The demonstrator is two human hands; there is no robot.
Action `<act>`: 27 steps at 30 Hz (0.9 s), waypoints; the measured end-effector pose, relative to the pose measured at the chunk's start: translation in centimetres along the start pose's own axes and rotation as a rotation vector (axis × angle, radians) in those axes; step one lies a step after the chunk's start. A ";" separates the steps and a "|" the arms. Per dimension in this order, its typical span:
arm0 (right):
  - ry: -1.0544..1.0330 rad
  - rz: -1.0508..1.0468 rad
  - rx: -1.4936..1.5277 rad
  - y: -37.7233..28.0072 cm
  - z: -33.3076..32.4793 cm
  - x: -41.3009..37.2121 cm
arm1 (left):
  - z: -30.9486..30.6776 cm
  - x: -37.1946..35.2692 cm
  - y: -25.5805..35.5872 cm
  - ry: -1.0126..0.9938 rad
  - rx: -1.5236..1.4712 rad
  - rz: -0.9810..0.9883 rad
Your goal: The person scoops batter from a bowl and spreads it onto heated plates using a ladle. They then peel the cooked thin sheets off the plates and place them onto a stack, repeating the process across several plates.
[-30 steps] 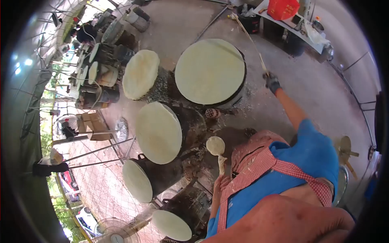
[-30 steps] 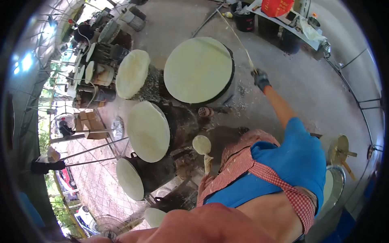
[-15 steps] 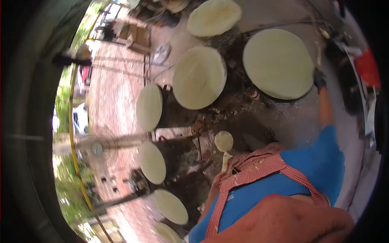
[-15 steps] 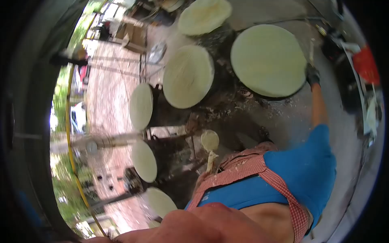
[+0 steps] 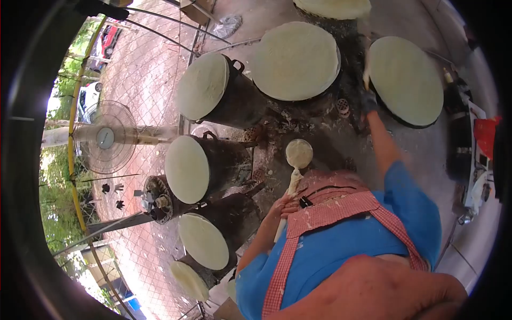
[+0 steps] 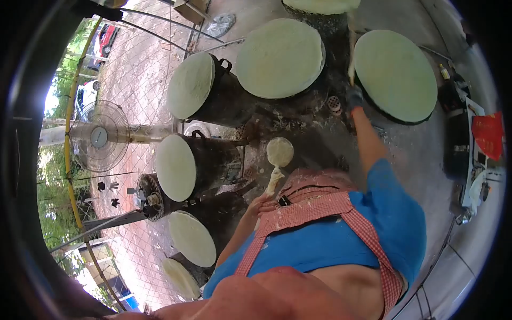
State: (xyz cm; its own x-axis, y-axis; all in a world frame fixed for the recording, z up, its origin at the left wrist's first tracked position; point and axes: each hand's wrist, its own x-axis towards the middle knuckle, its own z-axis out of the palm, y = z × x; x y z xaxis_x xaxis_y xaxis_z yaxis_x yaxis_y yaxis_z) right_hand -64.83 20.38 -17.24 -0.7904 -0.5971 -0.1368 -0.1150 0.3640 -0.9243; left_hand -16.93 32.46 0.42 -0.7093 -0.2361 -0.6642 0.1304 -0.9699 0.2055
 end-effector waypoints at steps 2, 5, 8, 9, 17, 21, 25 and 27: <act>-0.010 -0.040 -0.069 -0.4 1.1 0.3 | -1.7 -0.9 0.9 -0.070 0.045 0.012; -0.084 -0.194 -0.105 -0.4 -0.8 -2.8 | -4.8 -0.6 1.5 -0.104 0.057 -0.013; -0.148 -0.159 0.183 2.9 -4.2 -6.9 | -6.7 0.2 0.9 -0.488 -0.235 -0.055; -0.142 -0.008 0.446 4.1 -5.0 -7.8 | -4.8 -0.9 1.4 -0.217 -0.040 0.053; 0.125 -0.158 -0.677 -3.5 -14.2 -8.7 | -1.1 2.7 0.6 -0.168 -0.433 -0.028; -0.020 -0.092 -0.548 -5.1 -14.7 -5.9 | 1.4 4.4 -0.4 -0.255 -0.700 -0.079; -0.170 -0.201 -0.604 -5.6 -9.5 2.8 | 4.2 4.5 -1.1 -0.189 -0.798 -0.067; -0.192 -0.191 -0.620 -11.6 -6.1 4.0 | 5.3 3.9 -1.0 0.111 -0.458 -0.033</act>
State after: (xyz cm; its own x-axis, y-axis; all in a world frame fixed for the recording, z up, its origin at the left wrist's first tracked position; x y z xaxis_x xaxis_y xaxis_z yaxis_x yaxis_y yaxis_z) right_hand -70.35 18.15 -4.84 -0.6077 -0.7871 -0.1054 -0.6114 0.5484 -0.5705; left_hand -23.52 32.87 1.44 -0.6433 -0.1855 -0.7428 0.4189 -0.8974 -0.1386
